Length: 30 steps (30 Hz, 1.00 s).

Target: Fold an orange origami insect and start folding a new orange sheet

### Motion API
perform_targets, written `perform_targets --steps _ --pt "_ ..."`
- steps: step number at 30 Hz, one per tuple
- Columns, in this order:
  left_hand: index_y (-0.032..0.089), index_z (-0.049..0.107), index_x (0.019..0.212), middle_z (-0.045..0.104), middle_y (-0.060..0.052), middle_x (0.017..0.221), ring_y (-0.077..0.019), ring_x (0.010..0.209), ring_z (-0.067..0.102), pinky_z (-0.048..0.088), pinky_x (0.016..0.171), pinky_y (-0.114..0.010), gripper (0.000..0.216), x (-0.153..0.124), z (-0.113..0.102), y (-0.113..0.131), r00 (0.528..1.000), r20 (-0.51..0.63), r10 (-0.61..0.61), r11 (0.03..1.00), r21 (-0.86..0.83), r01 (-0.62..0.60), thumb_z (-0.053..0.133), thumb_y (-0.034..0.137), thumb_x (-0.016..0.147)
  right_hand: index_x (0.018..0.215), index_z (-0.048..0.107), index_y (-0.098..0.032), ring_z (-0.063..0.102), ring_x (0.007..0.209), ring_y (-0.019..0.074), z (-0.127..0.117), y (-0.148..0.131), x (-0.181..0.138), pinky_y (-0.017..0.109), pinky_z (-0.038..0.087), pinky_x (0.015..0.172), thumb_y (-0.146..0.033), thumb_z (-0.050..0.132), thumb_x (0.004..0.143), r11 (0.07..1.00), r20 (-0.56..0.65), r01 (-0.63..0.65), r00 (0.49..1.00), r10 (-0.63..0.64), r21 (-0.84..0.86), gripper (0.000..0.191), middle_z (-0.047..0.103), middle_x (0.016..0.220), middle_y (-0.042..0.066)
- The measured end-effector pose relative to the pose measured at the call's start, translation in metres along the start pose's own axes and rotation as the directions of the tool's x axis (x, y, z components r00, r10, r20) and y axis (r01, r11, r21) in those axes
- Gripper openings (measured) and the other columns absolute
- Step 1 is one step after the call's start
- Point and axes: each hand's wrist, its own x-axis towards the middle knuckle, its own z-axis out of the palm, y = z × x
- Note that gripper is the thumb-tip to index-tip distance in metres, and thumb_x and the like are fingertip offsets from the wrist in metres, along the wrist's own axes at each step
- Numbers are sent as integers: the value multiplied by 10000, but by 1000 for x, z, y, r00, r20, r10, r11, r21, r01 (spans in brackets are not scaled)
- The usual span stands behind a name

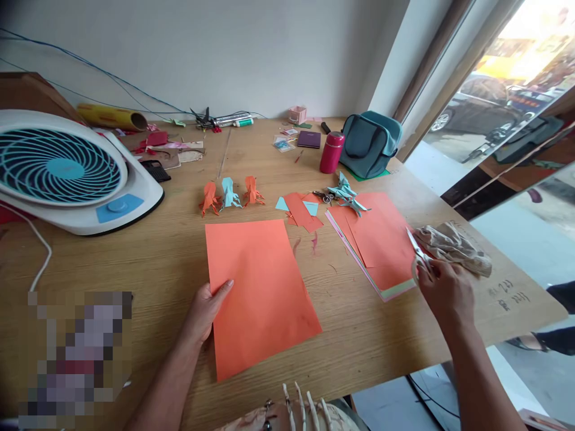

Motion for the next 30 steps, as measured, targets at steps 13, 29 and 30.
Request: perform_targets --steps 13,29,30 --pt "128 726 1054 743 -140 1149 -322 1109 676 553 905 -389 532 4 -1 0 999 -16 -29 995 -98 28 798 512 692 1269 572 -169 627 1012 319 32 -117 -8 480 512 907 -362 514 950 894 -28 377 924 -382 241 378 627 1116 176" --pt "157 702 1113 745 -103 1155 -294 1034 717 587 883 -407 579 5 -10 13 975 10 -220 869 -452 201 880 356 599 1489 372 -240 604 1060 229 43 -216 -50 411 546 861 -73 432 942 197 -252 874 333 -909 444 575 495 1376 181" --pt "156 697 1113 746 -104 1148 -294 1012 724 591 868 -411 586 4 -10 14 973 6 -229 873 -441 208 880 363 596 1474 403 -248 602 1003 214 41 -214 -51 399 534 838 -65 402 949 171 -266 887 305 -914 430 556 519 1358 168"
